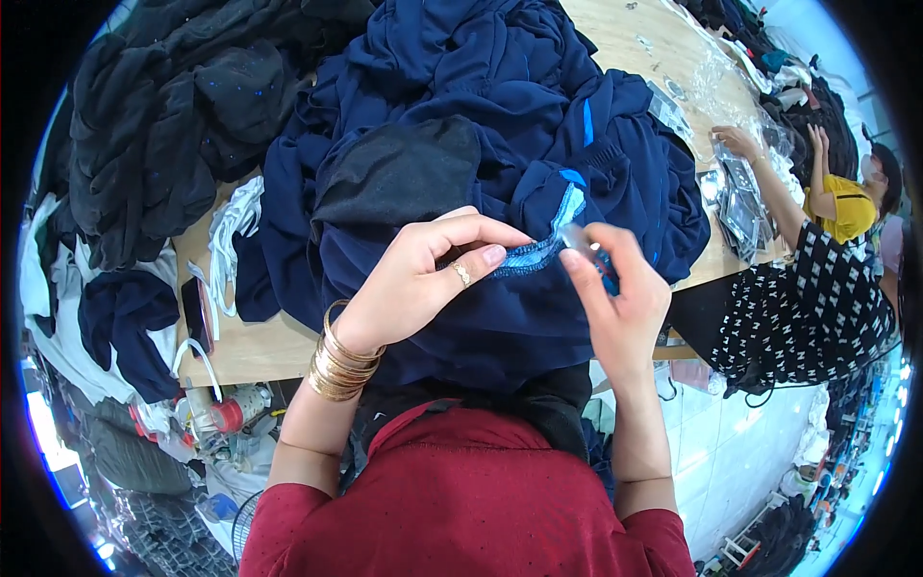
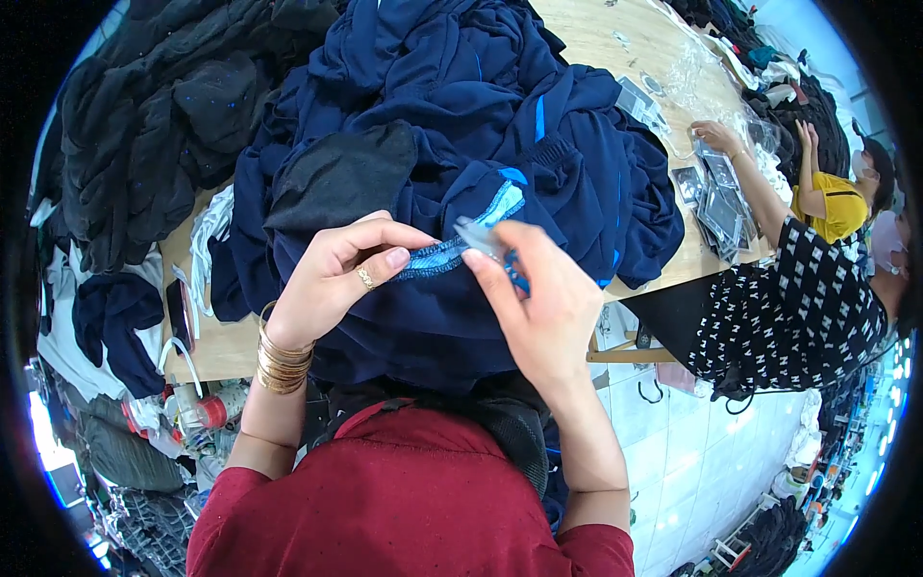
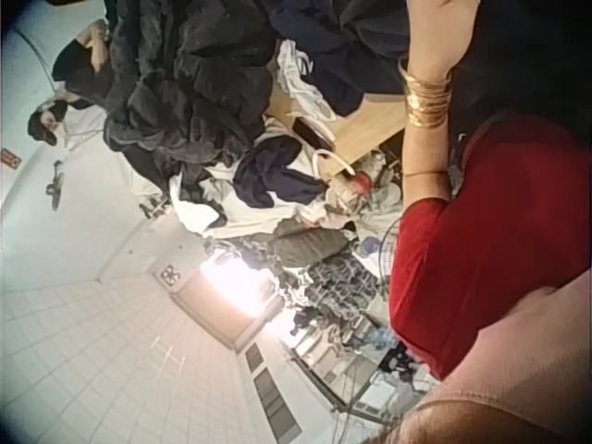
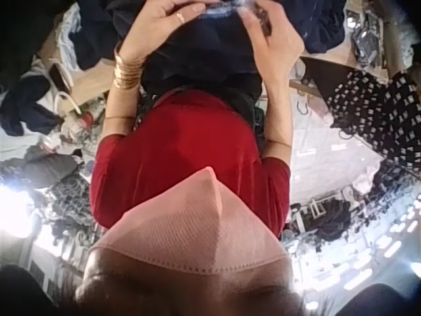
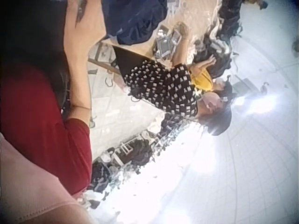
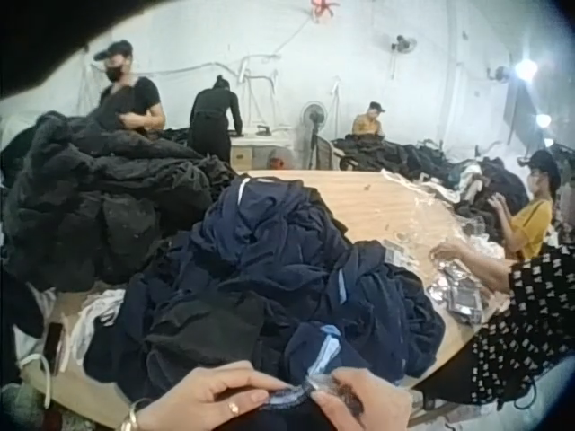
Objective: Trim loose threads from finished blue garments using thread nippers in a factory environment.
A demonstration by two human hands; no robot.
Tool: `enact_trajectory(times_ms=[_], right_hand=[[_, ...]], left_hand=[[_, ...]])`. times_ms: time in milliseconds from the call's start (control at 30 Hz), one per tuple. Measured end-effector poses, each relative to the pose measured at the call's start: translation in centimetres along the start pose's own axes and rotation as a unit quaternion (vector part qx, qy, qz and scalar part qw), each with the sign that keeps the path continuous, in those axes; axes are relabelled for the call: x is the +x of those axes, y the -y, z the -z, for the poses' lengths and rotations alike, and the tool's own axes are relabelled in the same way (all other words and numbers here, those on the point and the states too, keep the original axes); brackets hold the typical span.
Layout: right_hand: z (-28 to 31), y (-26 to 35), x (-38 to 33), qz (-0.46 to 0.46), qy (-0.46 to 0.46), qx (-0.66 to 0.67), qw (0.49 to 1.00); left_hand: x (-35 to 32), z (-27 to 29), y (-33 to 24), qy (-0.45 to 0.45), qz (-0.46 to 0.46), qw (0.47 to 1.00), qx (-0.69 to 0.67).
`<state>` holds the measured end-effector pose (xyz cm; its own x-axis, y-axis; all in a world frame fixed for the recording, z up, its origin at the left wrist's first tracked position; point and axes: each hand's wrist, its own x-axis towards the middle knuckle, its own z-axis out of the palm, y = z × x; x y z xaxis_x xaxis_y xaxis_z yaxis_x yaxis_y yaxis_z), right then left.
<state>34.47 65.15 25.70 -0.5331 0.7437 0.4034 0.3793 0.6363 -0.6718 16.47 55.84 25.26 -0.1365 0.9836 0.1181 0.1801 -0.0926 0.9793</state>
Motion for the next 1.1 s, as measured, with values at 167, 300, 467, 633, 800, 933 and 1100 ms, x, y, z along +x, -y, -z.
enact_trajectory(times_ms=[167, 300, 467, 633, 800, 933, 1100], right_hand=[[0.9, 0.3, 0.5, -0.031, 0.032, 0.123, 0.991], [0.4, -0.5, 1.0, -0.021, 0.102, 0.14, 0.985], [0.3, -0.7, 0.8, 0.062, 0.039, 0.063, 0.995], [-0.5, -0.9, 0.6, 0.177, -0.032, 0.056, 0.982], [-0.6, -1.6, 0.4, 0.24, -0.013, 0.032, 0.97], [-0.6, -1.8, -0.1, 0.259, -0.035, 0.002, 0.965], [-0.7, -1.8, 0.0, 0.268, -0.041, -0.005, 0.963]], left_hand=[[-0.1, 0.0, 0.1, 0.008, 0.003, 1.0, -0.002], [-0.3, -0.1, -0.1, 0.013, 0.002, 1.0, 0.01], [-0.3, -0.6, -1.1, -0.024, -0.029, 0.996, 0.078], [0.0, -1.1, 0.6, -0.127, -0.172, 0.955, 0.208], [0.2, -1.2, 1.2, -0.169, -0.238, 0.926, 0.238], [0.3, -1.2, 1.8, -0.183, -0.279, 0.916, 0.223], [0.4, -1.3, 2.2, -0.183, -0.291, 0.913, 0.221]])
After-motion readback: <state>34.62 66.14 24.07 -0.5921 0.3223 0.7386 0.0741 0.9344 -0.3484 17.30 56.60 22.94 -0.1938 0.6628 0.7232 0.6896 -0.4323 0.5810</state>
